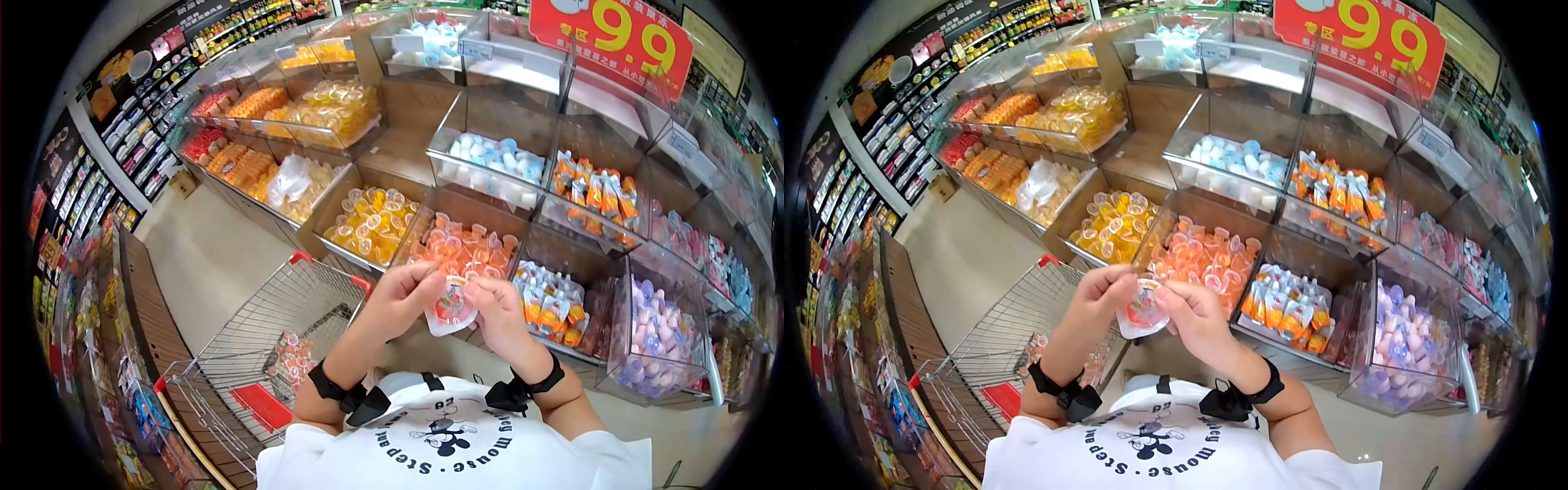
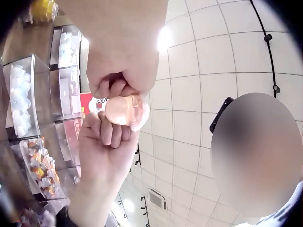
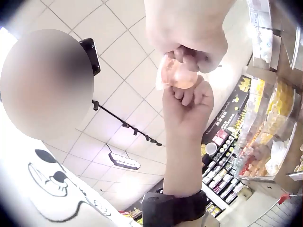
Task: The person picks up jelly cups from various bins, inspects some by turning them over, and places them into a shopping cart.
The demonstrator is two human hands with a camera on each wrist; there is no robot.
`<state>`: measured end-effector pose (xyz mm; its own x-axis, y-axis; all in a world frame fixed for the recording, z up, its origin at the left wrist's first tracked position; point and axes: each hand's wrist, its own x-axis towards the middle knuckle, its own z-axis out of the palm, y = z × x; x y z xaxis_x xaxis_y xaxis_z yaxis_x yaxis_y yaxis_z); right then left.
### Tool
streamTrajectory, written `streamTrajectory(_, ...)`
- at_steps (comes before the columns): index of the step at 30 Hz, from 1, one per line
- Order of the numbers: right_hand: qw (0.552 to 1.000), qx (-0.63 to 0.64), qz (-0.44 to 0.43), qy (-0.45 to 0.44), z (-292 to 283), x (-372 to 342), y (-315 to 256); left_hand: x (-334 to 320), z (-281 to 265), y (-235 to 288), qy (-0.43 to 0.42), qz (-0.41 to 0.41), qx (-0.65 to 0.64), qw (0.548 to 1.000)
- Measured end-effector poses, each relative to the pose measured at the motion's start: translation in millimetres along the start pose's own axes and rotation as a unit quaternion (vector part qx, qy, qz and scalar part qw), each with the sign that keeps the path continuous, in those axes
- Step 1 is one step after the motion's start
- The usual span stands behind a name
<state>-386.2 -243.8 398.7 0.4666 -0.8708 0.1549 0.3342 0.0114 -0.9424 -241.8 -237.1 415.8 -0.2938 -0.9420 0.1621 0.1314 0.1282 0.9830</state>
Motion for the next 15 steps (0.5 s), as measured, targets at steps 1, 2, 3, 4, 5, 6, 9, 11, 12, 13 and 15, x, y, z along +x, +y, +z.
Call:
streamTrajectory(1, 1.000, -0.005, 0.008, 0.026, 2.0, -2.0, -4.5, 1.8, 3.3, 2.5, -0.008, 0.007, -0.003, 1.000)
streamTrajectory(2, 1.000, -0.014, 0.006, 0.022, 0.6, -4.1, -7.8, 3.0, 5.4, 1.7, -0.012, 0.008, -0.005, 1.000)
streamTrajectory(3, 1.000, -0.023, 0.002, 0.016, -1.3, -5.1, -10.9, 4.8, 6.9, 1.4, -0.015, 0.010, -0.007, 1.000)
streamTrajectory(4, 0.999, -0.032, -0.003, 0.011, -2.8, -5.5, -12.9, 6.4, 7.9, 1.1, -0.019, 0.012, -0.008, 1.000)
streamTrajectory(5, 0.999, -0.033, -0.002, 0.011, -3.8, -5.5, -13.7, 7.4, 8.1, 0.9, -0.022, 0.018, -0.004, 1.000)
streamTrajectory(6, 0.999, -0.033, 0.000, 0.011, -4.6, -5.7, -14.1, 7.7, 7.9, 0.6, -0.025, 0.023, 0.001, 0.999)
streamTrajectory(9, 0.999, -0.030, 0.001, 0.017, -4.2, -3.6, -12.6, 8.8, 5.8, -4.7, -0.017, 0.030, -0.013, 0.999)
streamTrajectory(11, 0.999, -0.032, 0.002, 0.018, -2.9, -0.9, -10.6, 8.1, 4.3, -7.5, -0.008, 0.025, -0.034, 0.999)
streamTrajectory(12, 0.999, -0.035, 0.004, 0.018, -2.2, 0.5, -9.4, 7.6, 3.3, -6.5, -0.005, 0.018, -0.044, 0.999)
streamTrajectory(13, 0.999, -0.037, 0.005, 0.017, -1.8, 2.1, -8.6, 7.6, 2.1, -6.4, -0.002, 0.011, -0.054, 0.998)
streamTrajectory(15, 0.999, -0.027, 0.029, 0.007, -2.5, 6.2, -9.5, 8.2, 0.4, -9.9, 0.015, 0.005, -0.088, 0.996)
